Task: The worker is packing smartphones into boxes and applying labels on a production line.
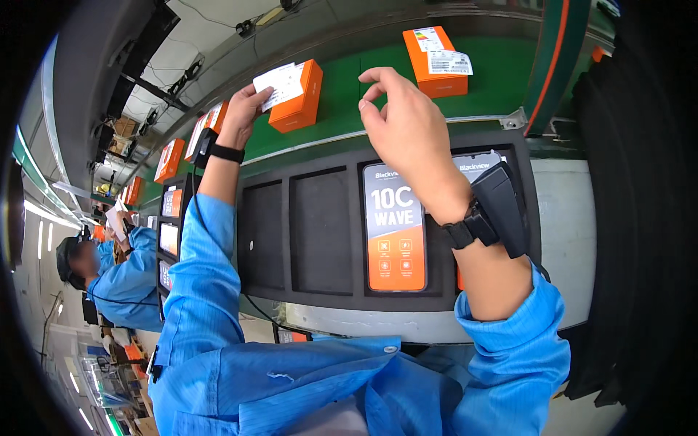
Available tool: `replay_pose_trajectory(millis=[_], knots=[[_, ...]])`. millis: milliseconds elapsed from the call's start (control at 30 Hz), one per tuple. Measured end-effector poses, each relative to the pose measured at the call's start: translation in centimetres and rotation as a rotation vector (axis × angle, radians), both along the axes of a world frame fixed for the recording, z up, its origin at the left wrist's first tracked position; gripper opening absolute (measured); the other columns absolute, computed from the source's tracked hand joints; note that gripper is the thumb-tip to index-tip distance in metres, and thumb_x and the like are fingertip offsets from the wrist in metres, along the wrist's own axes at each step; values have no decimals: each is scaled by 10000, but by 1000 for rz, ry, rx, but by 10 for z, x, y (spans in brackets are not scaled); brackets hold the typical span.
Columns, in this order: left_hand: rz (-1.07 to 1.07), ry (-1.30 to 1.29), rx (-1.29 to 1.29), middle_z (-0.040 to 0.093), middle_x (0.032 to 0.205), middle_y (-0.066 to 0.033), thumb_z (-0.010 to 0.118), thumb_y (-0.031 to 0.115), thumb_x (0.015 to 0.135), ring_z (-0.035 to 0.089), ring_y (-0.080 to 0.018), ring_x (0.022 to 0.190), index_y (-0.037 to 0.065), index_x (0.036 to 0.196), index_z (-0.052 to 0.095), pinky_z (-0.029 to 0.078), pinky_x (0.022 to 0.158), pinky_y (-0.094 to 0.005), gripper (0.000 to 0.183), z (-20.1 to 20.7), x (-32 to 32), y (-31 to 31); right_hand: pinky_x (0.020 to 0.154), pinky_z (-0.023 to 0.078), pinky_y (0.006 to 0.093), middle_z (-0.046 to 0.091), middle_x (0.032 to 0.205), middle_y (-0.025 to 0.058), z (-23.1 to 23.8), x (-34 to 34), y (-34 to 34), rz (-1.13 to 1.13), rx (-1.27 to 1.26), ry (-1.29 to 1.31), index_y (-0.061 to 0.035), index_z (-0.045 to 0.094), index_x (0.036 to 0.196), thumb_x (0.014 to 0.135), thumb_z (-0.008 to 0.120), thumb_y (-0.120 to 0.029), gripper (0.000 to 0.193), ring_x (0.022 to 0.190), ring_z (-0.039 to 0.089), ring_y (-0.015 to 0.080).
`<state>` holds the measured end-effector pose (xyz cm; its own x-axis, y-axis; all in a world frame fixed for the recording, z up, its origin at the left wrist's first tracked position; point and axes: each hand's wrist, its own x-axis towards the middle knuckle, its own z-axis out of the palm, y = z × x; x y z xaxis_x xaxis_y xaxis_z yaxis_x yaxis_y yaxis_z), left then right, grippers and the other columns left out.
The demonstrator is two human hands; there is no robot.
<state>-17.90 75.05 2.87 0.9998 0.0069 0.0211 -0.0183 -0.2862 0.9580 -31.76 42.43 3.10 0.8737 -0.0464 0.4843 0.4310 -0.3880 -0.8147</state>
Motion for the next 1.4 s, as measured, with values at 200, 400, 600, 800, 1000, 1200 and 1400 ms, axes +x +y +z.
replay_pose_trajectory(millis=[200,400,600,800,1000,1200,1400], knots=[[78,41,83,682,981,-63,671,119,877,630,-121,805,-41,1118,617,491,768,-268,295,-40,33,25,675,497,367,664,857,26,-11,6,-13,-22,-88,71,-88,592,1076,846,586,-157,241,704,631,239],[80,-189,78,636,1081,-101,604,227,923,609,-162,921,9,1281,542,477,800,-288,424,-14,-27,-21,713,505,389,679,856,51,-17,20,-30,-75,-114,-35,-82,637,1021,842,575,-183,215,791,644,300],[-595,-145,400,658,1073,-115,569,178,914,618,-235,1030,-4,1163,609,471,911,-363,311,41,-207,-116,711,508,328,693,854,48,-9,22,-27,-115,-160,-39,-86,673,999,873,571,-219,209,780,663,218],[-456,-629,923,631,1121,-167,614,184,871,542,-343,1144,13,1136,612,413,988,-423,315,7,-204,-155,720,506,273,705,859,56,-11,17,-39,-104,-198,-1,-62,685,986,895,586,-213,203,804,679,145],[-337,-712,1064,630,1100,-199,590,214,883,520,-356,1191,-17,1127,599,330,1071,-474,336,-4,-206,-171,685,516,385,693,794,78,-10,21,-34,-133,-127,-65,-117,717,880,833,574,-260,208,772,662,291],[-283,-583,932,640,1062,-176,574,197,894,565,-347,1114,-2,1129,576,303,1087,-477,308,-5,-202,-181,707,512,273,706,798,38,-7,14,-41,-90,-170,12,-61,707,968,867,578,-221,229,767,674,133],[-378,-780,945,518,1316,-166,640,218,841,398,-358,1314,75,1207,582,272,1111,-487,397,-9,-228,-175,682,518,324,695,758,101,3,3,-37,-100,-103,-21,-28,691,856,847,599,-153,155,727,678,220]])
